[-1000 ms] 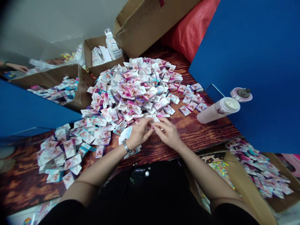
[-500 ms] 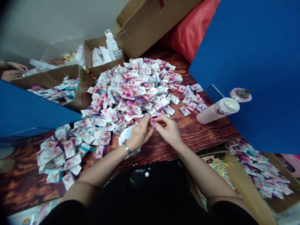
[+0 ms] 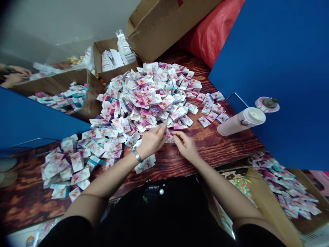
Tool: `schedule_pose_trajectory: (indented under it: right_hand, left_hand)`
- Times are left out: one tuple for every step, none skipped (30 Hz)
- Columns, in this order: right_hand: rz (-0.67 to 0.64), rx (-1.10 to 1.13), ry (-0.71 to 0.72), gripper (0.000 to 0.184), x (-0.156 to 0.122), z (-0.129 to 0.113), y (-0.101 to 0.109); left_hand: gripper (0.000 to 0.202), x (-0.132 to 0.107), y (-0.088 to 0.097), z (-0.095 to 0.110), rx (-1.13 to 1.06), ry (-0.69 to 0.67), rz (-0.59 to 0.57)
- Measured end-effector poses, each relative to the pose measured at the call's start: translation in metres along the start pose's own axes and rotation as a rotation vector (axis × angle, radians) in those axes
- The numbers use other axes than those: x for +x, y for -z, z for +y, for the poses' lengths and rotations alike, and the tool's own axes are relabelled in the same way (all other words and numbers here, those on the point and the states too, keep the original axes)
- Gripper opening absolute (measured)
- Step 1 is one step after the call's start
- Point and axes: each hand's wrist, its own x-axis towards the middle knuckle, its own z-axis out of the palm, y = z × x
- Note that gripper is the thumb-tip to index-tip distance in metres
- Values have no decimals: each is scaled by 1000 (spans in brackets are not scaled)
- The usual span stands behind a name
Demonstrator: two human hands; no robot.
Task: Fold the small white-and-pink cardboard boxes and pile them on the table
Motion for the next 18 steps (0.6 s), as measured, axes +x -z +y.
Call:
schedule_pose_trajectory:
  right_hand:
    - [-65,-56,-20,28,3,12,2]
    - [-130,-143,-10,27,5,22,3]
    - [-174,-250,5,26,8,32,3]
    - [-197,-361,22,27,10,39,4]
    - [-204,-462,35,30,12,45,4]
    - [-202,-550,33,35,14,48,4]
    - [-201,-621,16,41,15,49,4]
    - [-212,-675,-11,46,16,49,4]
    - [-237,-715,-46,50,17,47,5]
    - [-268,-744,-85,51,19,45,6]
    - [-303,-765,-119,52,20,42,8]
    - [-333,-781,-145,52,22,40,9]
    - [-357,-795,-155,52,24,38,11]
    - [-371,-811,-151,53,26,36,13]
    - [-370,-827,-141,53,27,36,14]
    - [-359,-836,-130,51,28,36,14]
    - [-343,-824,-122,47,28,36,14]
    - [-331,-778,-116,40,27,37,13]
  left_hand:
    - [57,11,9,-4,-8,17,46]
    - [63,22,20,-8,-24,36,128]
    - [71,33,32,-11,-38,59,241]
    - [79,43,44,-13,-45,76,351]
    - [86,51,55,-14,-45,89,439]
    - [90,56,63,-14,-38,94,501]
    - [91,58,68,-12,-30,86,533]
    - [89,57,70,-10,-21,68,535]
    - [85,53,66,-7,-19,38,514]
    - [80,46,59,-5,-24,-4,472]
    - [73,38,49,-2,-41,-54,416]
    - [67,28,36,1,-67,-107,349]
    - [60,18,22,4,-99,-161,274]
    - [55,9,8,7,-130,-201,197]
    - [52,0,-5,10,-148,-226,116]
    - [51,-7,-17,14,-149,-235,37]
    - [51,-14,-27,17,-135,-234,-39]
    - [51,-18,-35,20,-106,-228,-107]
